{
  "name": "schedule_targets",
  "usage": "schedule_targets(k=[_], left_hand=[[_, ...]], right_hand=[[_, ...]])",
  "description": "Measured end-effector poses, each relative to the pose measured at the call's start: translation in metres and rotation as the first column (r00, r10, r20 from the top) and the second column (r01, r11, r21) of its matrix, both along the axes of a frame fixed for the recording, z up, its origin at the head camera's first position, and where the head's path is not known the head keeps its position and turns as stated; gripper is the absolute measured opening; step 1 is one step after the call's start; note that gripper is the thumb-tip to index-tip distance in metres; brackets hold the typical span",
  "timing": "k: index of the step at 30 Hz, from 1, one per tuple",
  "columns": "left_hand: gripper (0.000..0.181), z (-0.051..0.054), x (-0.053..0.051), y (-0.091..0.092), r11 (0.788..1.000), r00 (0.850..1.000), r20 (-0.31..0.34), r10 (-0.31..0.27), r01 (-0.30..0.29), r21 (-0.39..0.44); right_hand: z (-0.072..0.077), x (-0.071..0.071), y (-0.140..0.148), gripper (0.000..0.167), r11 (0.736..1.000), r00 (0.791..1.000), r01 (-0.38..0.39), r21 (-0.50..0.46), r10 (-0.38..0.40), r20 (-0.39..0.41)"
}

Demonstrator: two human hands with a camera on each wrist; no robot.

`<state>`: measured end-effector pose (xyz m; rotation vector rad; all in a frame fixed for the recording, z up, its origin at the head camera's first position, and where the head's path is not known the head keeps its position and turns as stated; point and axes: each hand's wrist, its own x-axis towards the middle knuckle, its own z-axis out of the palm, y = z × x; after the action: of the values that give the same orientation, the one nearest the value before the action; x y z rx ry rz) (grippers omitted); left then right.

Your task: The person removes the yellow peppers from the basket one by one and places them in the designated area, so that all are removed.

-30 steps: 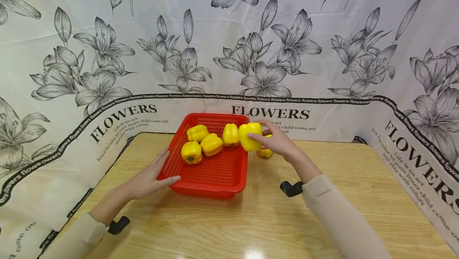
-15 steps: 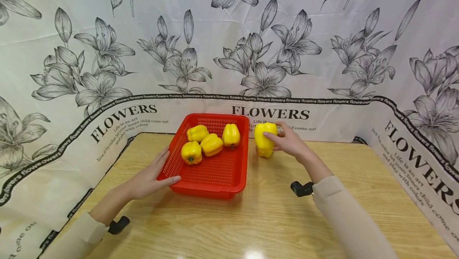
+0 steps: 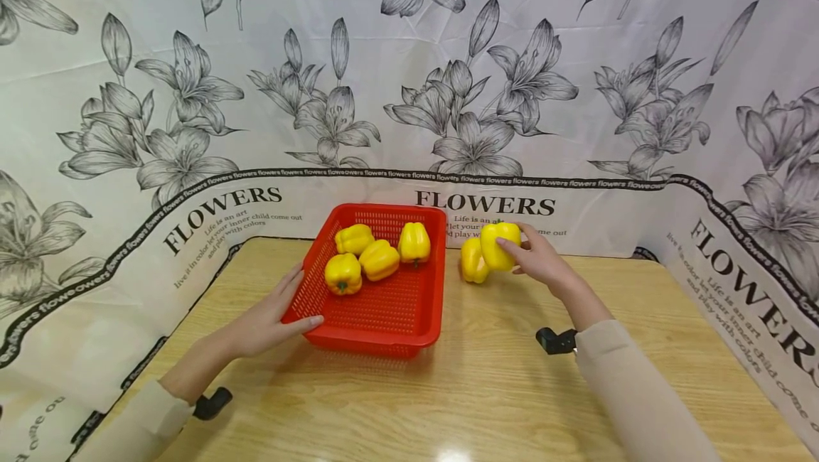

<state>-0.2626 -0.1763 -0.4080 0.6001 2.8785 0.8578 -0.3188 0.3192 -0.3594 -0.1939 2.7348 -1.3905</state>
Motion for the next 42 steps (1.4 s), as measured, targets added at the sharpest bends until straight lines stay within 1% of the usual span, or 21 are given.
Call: schedule_targets(k=[7, 15, 20, 24, 30, 32, 35, 42], left_hand=[[0.116, 0.000, 0.002, 0.000, 1.000, 1.000, -0.015, 0.000, 0.000, -0.010], [0.116, -0.001, 0.004, 0.001, 1.000, 1.000, -0.005, -0.002, 0.002, 0.007], [0.116, -0.002, 0.003, 0.000, 1.000, 1.000, -0.005, -0.004, 0.004, 0.003], [0.116, -0.003, 0.003, 0.000, 1.000, 1.000, -0.005, 0.001, -0.001, 0.001], [0.116, -0.003, 0.003, -0.001, 1.000, 1.000, -0.002, 0.008, -0.008, 0.006], [0.115, -0.003, 0.002, -0.001, 1.000, 1.000, 0.001, 0.008, -0.008, 0.007], [0.115, -0.003, 0.002, -0.002, 1.000, 1.000, 0.003, 0.011, -0.011, 0.005], [0.116, -0.001, 0.000, -0.001, 1.000, 1.000, 0.001, 0.009, -0.009, -0.009]], right_hand=[[-0.007, -0.001, 0.011, 0.087, 1.000, 1.000, 0.008, -0.011, -0.008, 0.002], [-0.020, -0.005, 0.025, 0.091, 0.998, 0.999, 0.042, -0.051, -0.041, 0.034], [-0.027, -0.009, 0.032, 0.088, 0.997, 0.997, 0.058, -0.046, -0.055, 0.056], [-0.031, -0.011, 0.035, 0.086, 0.997, 0.997, 0.055, -0.057, -0.051, 0.063], [-0.043, -0.017, 0.040, 0.084, 0.996, 0.997, 0.051, -0.074, -0.047, 0.060], [-0.046, -0.018, 0.041, 0.082, 0.996, 0.997, 0.051, -0.075, -0.047, 0.058], [-0.050, -0.020, 0.043, 0.082, 0.996, 0.996, 0.060, -0.069, -0.055, 0.063], [-0.058, -0.021, 0.047, 0.084, 0.997, 0.993, 0.069, -0.035, -0.066, 0.100]])
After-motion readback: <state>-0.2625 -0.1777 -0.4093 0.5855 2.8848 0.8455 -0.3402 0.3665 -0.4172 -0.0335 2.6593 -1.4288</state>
